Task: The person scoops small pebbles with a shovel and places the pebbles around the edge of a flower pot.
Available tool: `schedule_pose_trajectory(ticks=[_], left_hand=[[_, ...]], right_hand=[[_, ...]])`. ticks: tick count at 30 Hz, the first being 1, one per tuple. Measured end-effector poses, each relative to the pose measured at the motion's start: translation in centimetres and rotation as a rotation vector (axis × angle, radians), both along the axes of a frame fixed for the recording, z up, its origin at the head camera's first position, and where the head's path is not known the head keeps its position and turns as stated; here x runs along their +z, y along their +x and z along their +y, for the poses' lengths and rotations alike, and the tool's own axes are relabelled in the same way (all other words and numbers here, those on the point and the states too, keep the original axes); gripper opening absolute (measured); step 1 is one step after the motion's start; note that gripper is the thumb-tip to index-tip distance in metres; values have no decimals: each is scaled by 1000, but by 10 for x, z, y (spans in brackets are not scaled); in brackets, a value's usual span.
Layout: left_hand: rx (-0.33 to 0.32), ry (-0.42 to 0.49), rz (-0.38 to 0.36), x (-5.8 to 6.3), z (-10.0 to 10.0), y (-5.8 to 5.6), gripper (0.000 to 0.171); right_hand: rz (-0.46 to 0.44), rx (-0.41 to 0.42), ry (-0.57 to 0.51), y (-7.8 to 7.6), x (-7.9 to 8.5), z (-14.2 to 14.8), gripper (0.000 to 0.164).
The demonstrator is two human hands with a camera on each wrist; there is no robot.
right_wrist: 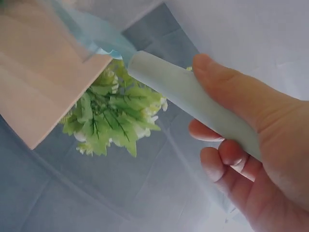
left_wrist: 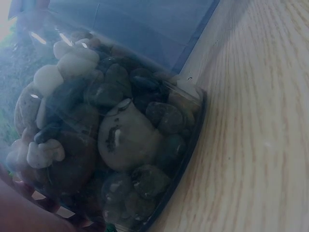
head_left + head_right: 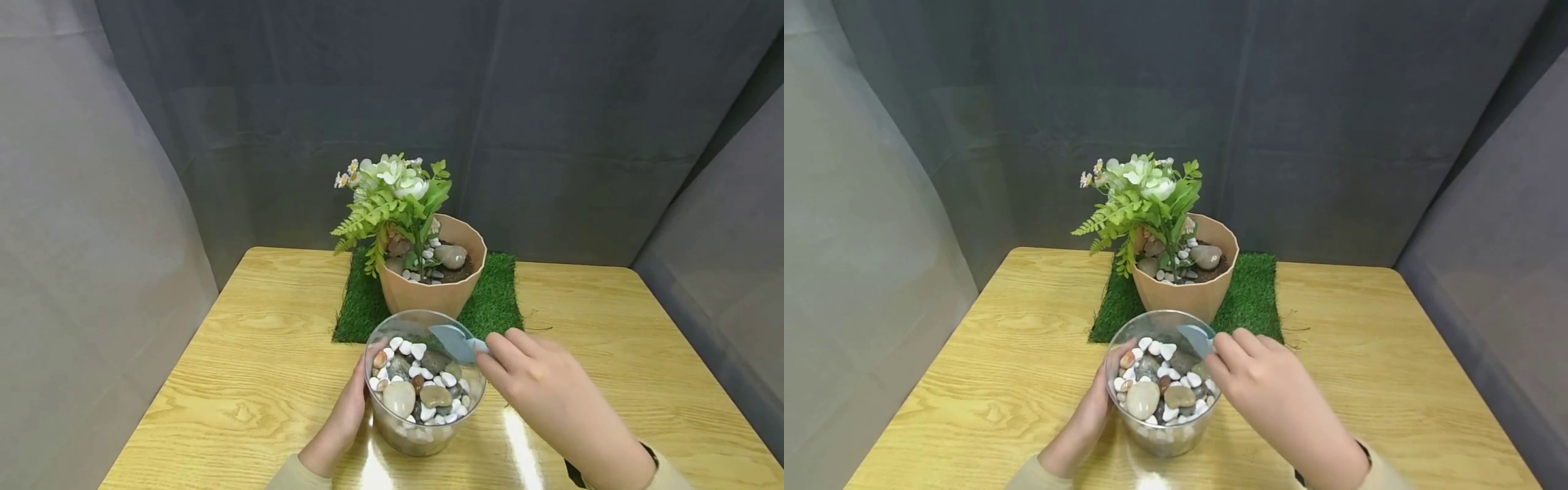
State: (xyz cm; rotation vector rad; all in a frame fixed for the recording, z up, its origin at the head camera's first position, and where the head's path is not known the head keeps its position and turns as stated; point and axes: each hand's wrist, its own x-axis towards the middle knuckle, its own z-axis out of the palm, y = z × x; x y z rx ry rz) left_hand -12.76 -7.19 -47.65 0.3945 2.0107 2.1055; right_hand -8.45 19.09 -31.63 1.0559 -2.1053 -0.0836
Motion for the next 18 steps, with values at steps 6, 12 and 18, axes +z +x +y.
schedule_pose_trajectory(ticks=[6,12,18], left_hand=[[0,-1,7,1,0,0,63],[6,-2,6,0,0,0,64],[11,0,0,0,0,0,64]], right_hand=[[32,8,10,-1,-5,-7,47],[-2,-29,16,-3,-8,-8,46],[-62,-83,58,-5,-9,-7,53]])
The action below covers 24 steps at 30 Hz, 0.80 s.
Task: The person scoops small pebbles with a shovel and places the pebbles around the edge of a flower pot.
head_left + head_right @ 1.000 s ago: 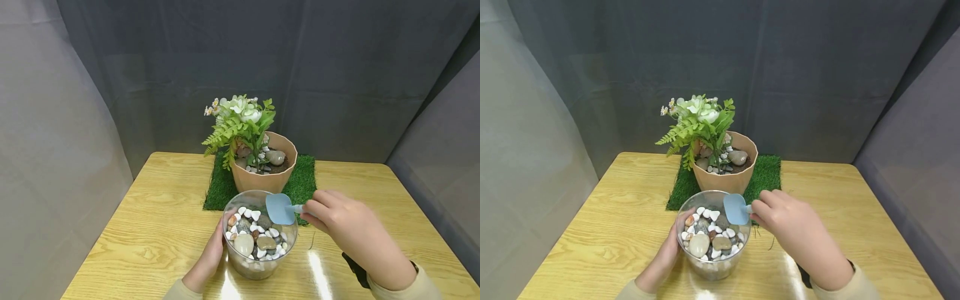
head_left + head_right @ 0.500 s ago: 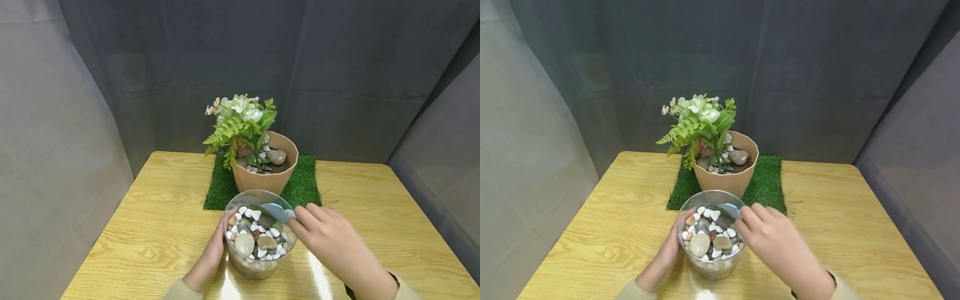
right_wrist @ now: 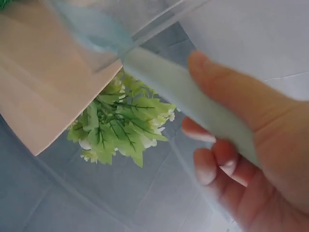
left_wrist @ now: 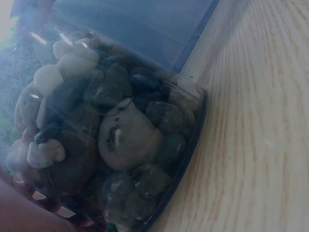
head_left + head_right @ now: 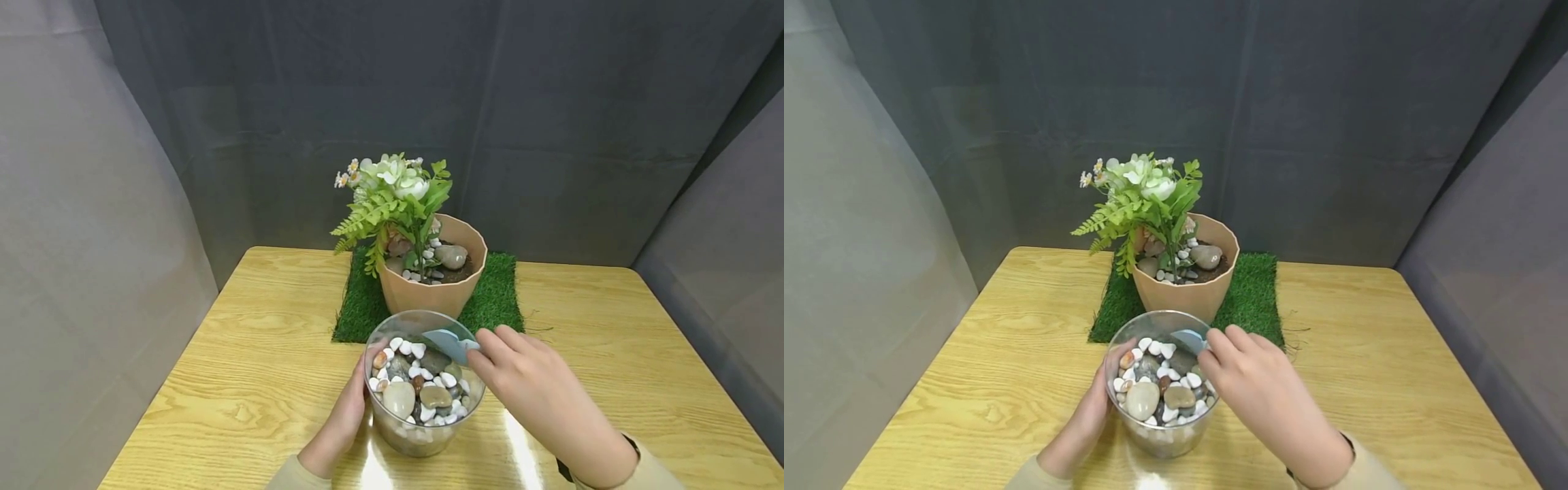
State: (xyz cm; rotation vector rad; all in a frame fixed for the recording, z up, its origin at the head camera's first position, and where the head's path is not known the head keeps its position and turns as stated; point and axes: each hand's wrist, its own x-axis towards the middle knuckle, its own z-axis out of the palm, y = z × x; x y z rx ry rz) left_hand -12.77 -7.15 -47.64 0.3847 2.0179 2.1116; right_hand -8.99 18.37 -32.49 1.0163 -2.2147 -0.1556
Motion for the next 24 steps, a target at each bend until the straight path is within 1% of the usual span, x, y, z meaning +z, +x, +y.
schedule_pose_trajectory(ticks=[1,4,5,6,7,8,11,12,13,14,16,17,19,20,24], left_hand=[[2,-1,-1,0,0,0,64],[5,-10,0,0,0,0,63],[4,-11,-1,0,0,0,63],[1,-12,-2,0,0,0,63],[-1,-13,-3,0,0,0,64],[-5,-14,-1,0,0,-1,64],[-10,-13,0,0,-1,-1,64],[-12,-13,1,0,-1,-1,64],[-13,-13,0,0,-1,-1,64],[-14,-12,-2,0,-1,-1,64],[-13,-9,-10,0,-1,0,65],[-12,-8,-14,0,-1,0,66],[-11,-9,-20,0,-1,0,66],[-10,-9,-23,1,-1,0,66],[-6,-10,-28,0,-1,0,65]], right_hand=[[-12,-5,16,-1,-1,0,49],[-49,-6,41,-7,-4,3,21],[-60,-2,35,-9,-5,5,11],[-66,3,20,-11,-7,6,5],[-67,10,1,-13,-8,8,5],[-69,18,-25,-15,-9,9,12],[-90,31,-110,-21,-12,13,44],[-103,32,-131,-22,-12,14,48],[-120,31,-146,-23,-12,16,45],[-138,29,-159,-24,-12,17,39],[-168,20,-173,-24,-12,18,19],[-181,15,-174,-24,-12,18,15],[-198,4,-180,-23,-11,18,22],[-203,-1,-184,-23,-11,18,24],[-214,-7,-198,-22,-11,17,21]])
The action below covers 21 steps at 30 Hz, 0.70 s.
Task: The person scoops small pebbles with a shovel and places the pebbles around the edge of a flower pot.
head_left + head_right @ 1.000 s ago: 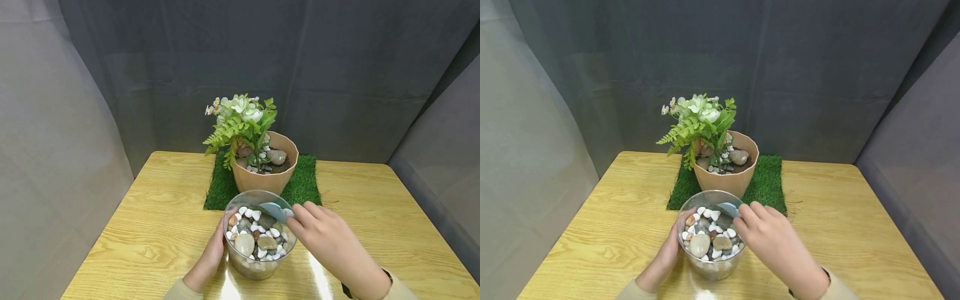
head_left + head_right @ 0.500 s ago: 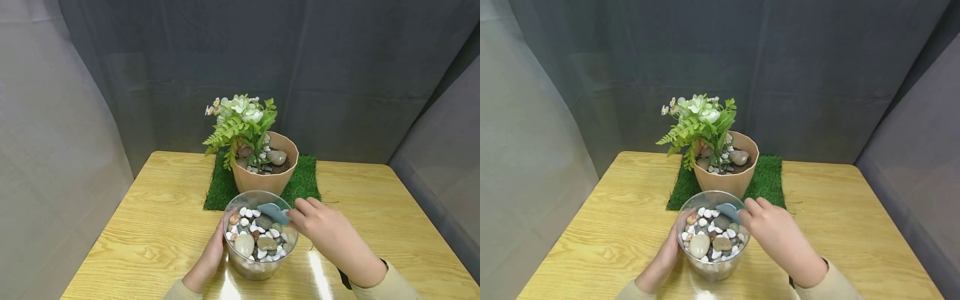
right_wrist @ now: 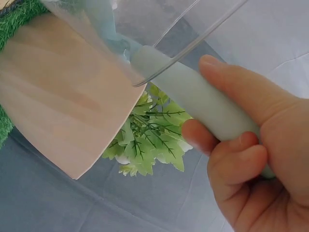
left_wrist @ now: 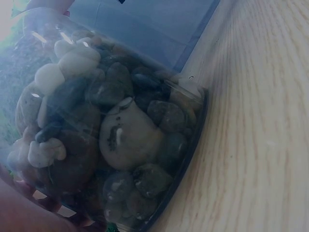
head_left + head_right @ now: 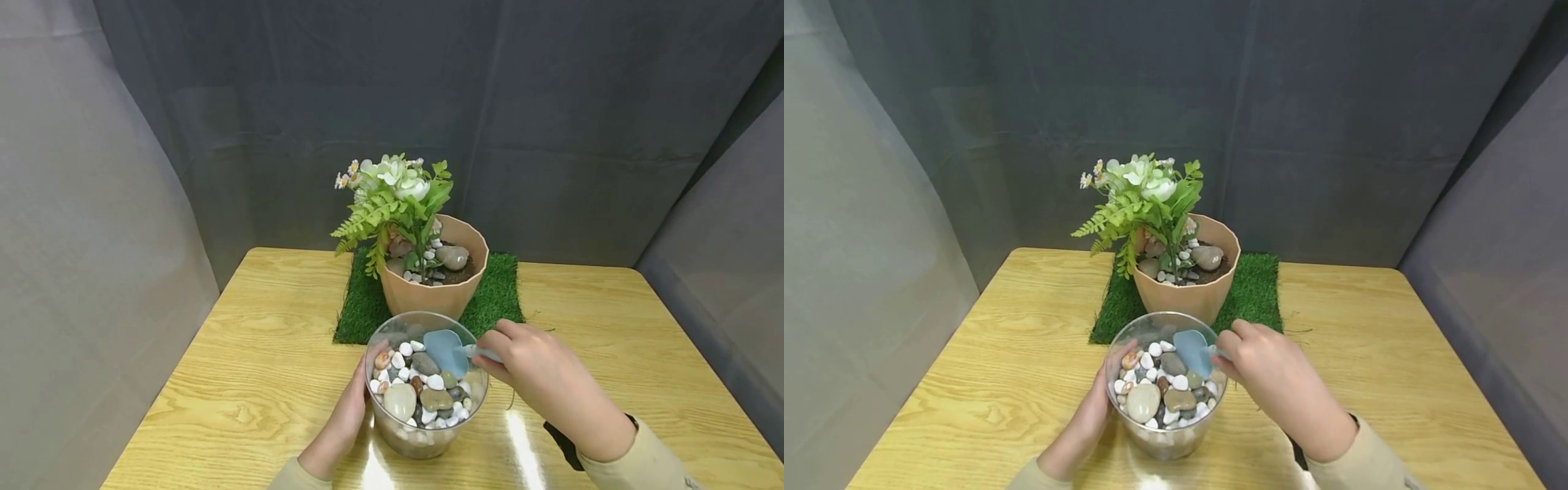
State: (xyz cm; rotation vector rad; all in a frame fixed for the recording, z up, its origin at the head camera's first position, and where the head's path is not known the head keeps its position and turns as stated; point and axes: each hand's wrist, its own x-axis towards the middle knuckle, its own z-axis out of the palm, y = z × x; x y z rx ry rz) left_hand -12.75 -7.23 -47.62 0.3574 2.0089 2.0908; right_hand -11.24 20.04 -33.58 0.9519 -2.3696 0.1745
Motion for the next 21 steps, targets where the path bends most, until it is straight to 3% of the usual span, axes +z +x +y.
schedule_pose_trajectory(ticks=[2,7,10,14,19,21], left_hand=[[2,-2,1,0,0,0,66],[0,-6,21,0,0,0,64],[-5,2,36,-1,1,1,63],[-9,4,43,-1,1,1,63],[-6,3,28,-2,1,0,65],[-5,2,20,-1,1,-1,66]], right_hand=[[5,6,-10,0,0,1,14],[43,19,-76,2,-4,5,58],[37,-14,-143,4,-7,7,62],[-18,-67,-200,6,-9,13,53],[-78,-85,-221,7,-11,13,17],[-107,-78,-244,6,-13,11,19]])
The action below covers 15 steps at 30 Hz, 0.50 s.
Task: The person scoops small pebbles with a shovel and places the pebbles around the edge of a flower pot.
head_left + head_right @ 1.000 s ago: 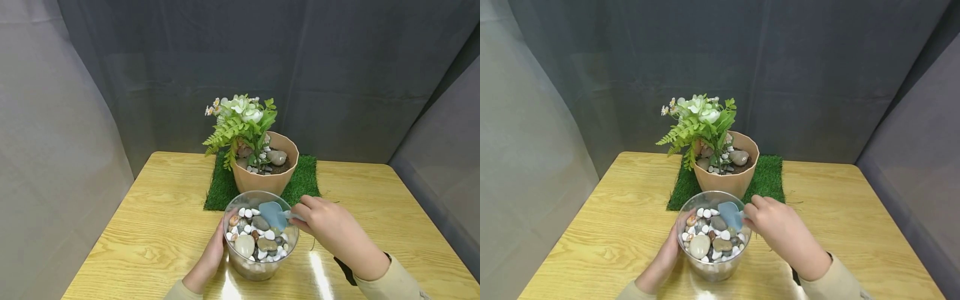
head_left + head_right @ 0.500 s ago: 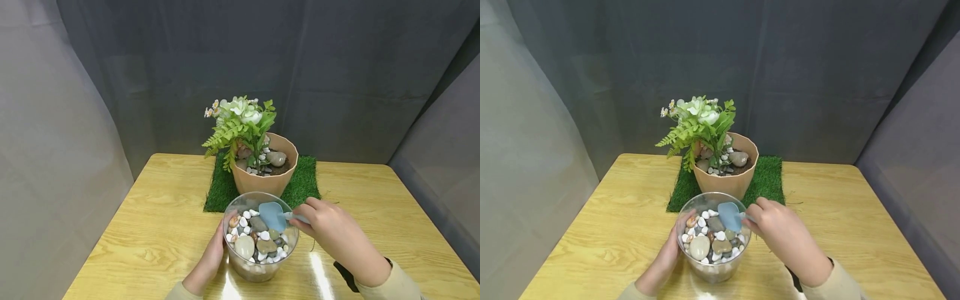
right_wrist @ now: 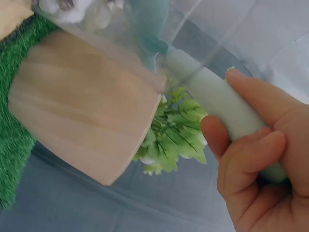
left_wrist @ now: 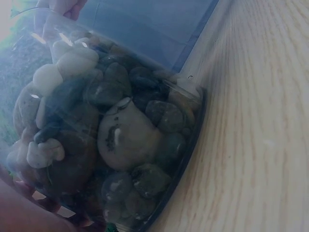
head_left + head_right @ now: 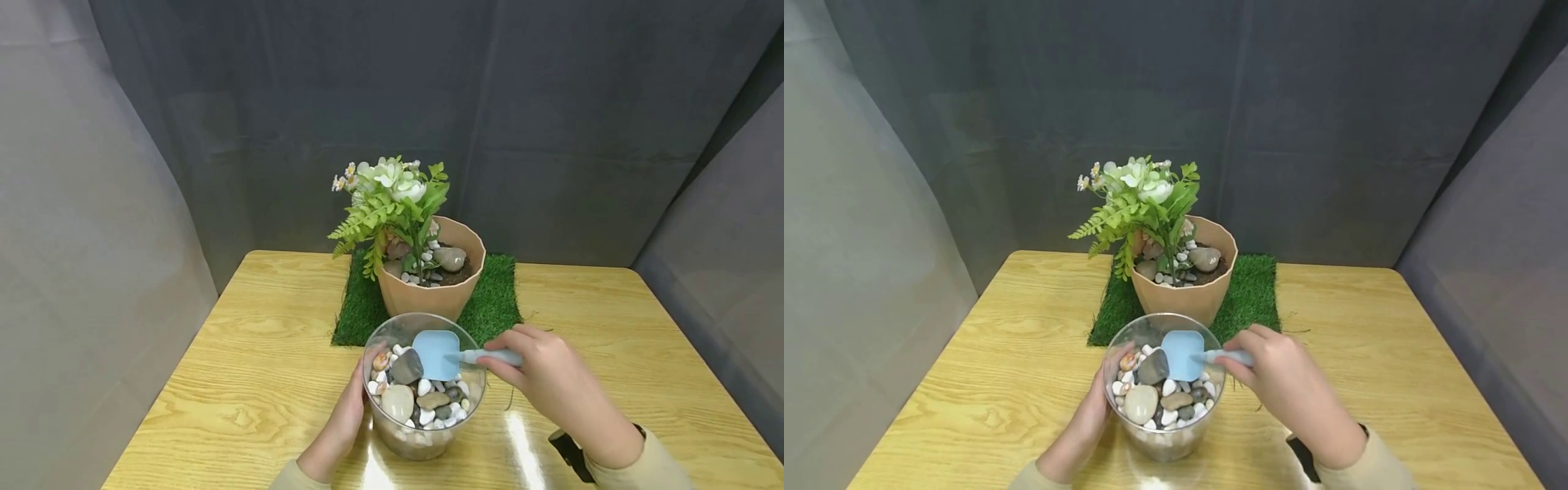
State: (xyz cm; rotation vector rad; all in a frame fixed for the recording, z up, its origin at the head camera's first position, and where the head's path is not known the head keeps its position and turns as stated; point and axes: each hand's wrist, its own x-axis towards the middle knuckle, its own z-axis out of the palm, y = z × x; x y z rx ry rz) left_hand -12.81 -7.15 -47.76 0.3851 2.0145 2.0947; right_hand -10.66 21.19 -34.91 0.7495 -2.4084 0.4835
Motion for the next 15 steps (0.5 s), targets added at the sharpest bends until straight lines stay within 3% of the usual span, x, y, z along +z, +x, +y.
schedule_pose_trajectory(ticks=[6,15], left_hand=[[-5,-5,0,0,-1,0,67],[2,9,-13,0,-1,1,67]], right_hand=[[-23,33,-52,-5,-6,-4,21],[-115,-3,-103,-6,-9,-5,17]])
